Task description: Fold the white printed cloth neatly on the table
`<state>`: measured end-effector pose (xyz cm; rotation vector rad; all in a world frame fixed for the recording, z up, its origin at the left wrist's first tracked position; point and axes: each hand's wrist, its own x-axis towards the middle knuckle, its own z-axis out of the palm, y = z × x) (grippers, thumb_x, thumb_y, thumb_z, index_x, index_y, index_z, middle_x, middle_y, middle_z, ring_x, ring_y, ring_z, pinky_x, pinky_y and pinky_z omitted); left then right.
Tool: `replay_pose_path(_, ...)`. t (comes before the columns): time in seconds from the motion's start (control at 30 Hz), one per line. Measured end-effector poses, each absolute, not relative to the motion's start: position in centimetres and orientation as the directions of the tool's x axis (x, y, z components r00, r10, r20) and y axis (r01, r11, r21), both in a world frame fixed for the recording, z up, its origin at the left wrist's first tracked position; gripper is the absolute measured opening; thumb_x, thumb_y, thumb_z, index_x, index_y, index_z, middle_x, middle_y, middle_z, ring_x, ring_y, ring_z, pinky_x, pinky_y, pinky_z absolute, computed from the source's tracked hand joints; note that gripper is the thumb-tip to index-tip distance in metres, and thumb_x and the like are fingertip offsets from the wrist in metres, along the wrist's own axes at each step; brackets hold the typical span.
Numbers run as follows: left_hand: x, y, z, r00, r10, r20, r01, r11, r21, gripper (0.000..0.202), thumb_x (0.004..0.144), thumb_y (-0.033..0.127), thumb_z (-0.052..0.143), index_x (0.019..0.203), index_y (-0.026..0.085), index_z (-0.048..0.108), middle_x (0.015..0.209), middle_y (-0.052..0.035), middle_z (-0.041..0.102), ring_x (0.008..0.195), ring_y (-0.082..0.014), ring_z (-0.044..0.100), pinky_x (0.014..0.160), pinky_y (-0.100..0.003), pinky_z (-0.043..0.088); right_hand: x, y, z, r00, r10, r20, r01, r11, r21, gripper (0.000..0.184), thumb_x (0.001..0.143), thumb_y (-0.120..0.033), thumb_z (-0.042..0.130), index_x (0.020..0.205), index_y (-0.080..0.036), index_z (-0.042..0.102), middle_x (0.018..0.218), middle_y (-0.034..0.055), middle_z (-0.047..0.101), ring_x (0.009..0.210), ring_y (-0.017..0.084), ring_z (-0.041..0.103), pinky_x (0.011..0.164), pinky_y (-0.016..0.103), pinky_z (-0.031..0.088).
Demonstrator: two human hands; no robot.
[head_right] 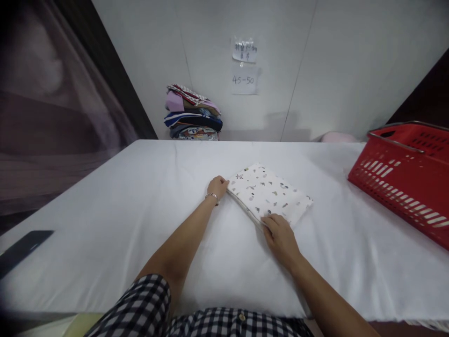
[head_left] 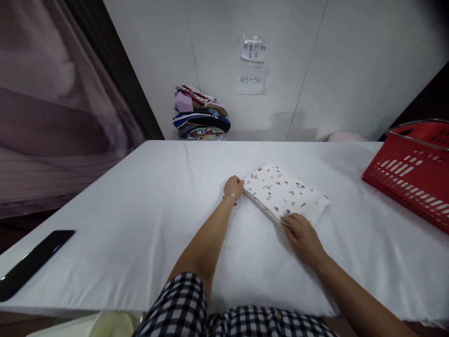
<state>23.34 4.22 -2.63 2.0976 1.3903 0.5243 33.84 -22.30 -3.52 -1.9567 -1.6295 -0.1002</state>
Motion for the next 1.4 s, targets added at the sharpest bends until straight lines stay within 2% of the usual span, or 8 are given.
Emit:
replay_pose_path(0.17, 23.4, 4.2, -2.7, 0.367, 0.929, -0.052, 0.726, -0.251, 0.640, 0.018, 0.083, 0.037, 0.048, 0.081, 0.021, 0.056, 0.096, -0.0042, 0.064, 0.088, -0.0170, 0.057, 0.071, -0.026, 0.041, 34.0, -22.3, -3.6, 0.222, 0.885, 0.408, 0.935, -0.074, -0.346, 0.023, 0.088, -0.026, 0.041, 0.101, -0.021, 0.060, 0.095, 0.0088, 0.060, 0.086, 0.023, 0.055, 0.073, 0.037, 0.045)
replay_pose_path(0.47, 22.2, 3.5, -1.9, 0.446, 0.892, -0.077, 0.727, -0.311, 0.612, 0.016, 0.082, 0.034, 0.050, 0.077, 0.021, 0.057, 0.090, -0.0042, 0.066, 0.080, -0.0166, 0.058, 0.066, -0.025, 0.041, 34.9, -23.5, -3.6, 0.078, 0.909, 0.410, 0.996, -0.054, -0.069, 0.027, 0.085, -0.012, 0.039, 0.099, -0.018, 0.062, 0.094, 0.0095, 0.061, 0.085, 0.022, 0.053, 0.072, 0.033, 0.040)
replay_pose_path(0.57, 21.0, 1.6, -2.1, 0.502, 0.859, -0.097, 0.716, -0.350, 0.604, 0.017, 0.079, 0.035, 0.054, 0.073, 0.020, 0.058, 0.085, -0.0037, 0.066, 0.079, -0.0169, 0.058, 0.067, -0.025, 0.040, 38.4, -24.6, -3.4, 0.108, 0.904, 0.414, 0.994, -0.108, -0.023, 0.025, 0.084, -0.014, 0.042, 0.096, -0.019, 0.063, 0.095, 0.0083, 0.063, 0.086, 0.022, 0.053, 0.072, 0.033, 0.038)
replay_pose_path(0.7, 19.9, -1.3, -2.7, 0.530, 0.844, -0.080, 0.690, -0.375, 0.619, 0.018, 0.081, 0.036, 0.052, 0.074, 0.021, 0.059, 0.083, -0.0016, 0.066, 0.078, -0.0154, 0.057, 0.069, -0.025, 0.040, 41.4, -25.4, -3.5, 0.210, 0.883, 0.421, 0.977, -0.203, -0.062, 0.024, 0.080, -0.014, 0.044, 0.094, -0.018, 0.063, 0.096, 0.0087, 0.062, 0.088, 0.023, 0.053, 0.074, 0.034, 0.039)
replay_pose_path(0.83, 19.7, -3.0, -2.9, 0.484, 0.865, 0.129, 0.618, -0.443, 0.650, 0.014, 0.083, 0.031, 0.052, 0.091, 0.022, 0.059, 0.103, -0.0022, 0.060, 0.080, -0.0133, 0.057, 0.074, -0.025, 0.043, 40.7, -24.6, -3.1, 0.196, 0.904, 0.379, 0.978, -0.151, -0.144, 0.025, 0.078, -0.020, 0.048, 0.098, -0.019, 0.063, 0.096, 0.0088, 0.062, 0.087, 0.023, 0.054, 0.076, 0.034, 0.041)
replay_pose_path(1.0, 19.8, -3.9, -2.9, 0.658, 0.667, 0.351, 0.428, -0.714, 0.555, 0.025, 0.082, 0.017, 0.049, 0.101, 0.025, 0.062, 0.111, -0.0020, 0.057, 0.102, -0.0163, 0.050, 0.086, -0.026, 0.042, 39.4, -23.1, -2.8, 0.194, 0.896, 0.398, 0.977, -0.139, -0.163, 0.025, 0.085, -0.024, 0.043, 0.100, -0.019, 0.063, 0.096, 0.0084, 0.061, 0.087, 0.023, 0.053, 0.074, 0.034, 0.041)
replay_pose_path(1.2, 20.0, -4.1, -2.8, 0.759, 0.586, 0.283, 0.462, -0.791, 0.400, 0.028, 0.085, 0.015, 0.043, 0.098, 0.027, 0.065, 0.109, -0.0038, 0.059, 0.107, -0.0205, 0.044, 0.092, -0.036, 0.037, 38.4, -21.4, -3.1, 0.193, 0.875, 0.443, 0.978, -0.138, -0.154, 0.028, 0.090, -0.025, 0.039, 0.100, -0.018, 0.064, 0.096, 0.0084, 0.061, 0.085, 0.022, 0.052, 0.076, 0.034, 0.039)
replay_pose_path(1.4, 19.7, -3.7, -2.7, 0.804, 0.522, 0.284, 0.424, -0.839, 0.342, 0.033, 0.082, 0.012, 0.043, 0.105, 0.026, 0.062, 0.114, -0.0034, 0.058, 0.114, -0.0194, 0.041, 0.096, -0.035, 0.033, 38.3, -21.2, -4.0, 0.191, 0.859, 0.475, 0.979, -0.134, -0.151, 0.026, 0.091, -0.022, 0.040, 0.102, -0.017, 0.063, 0.095, 0.0087, 0.061, 0.086, 0.022, 0.051, 0.076, 0.033, 0.037)
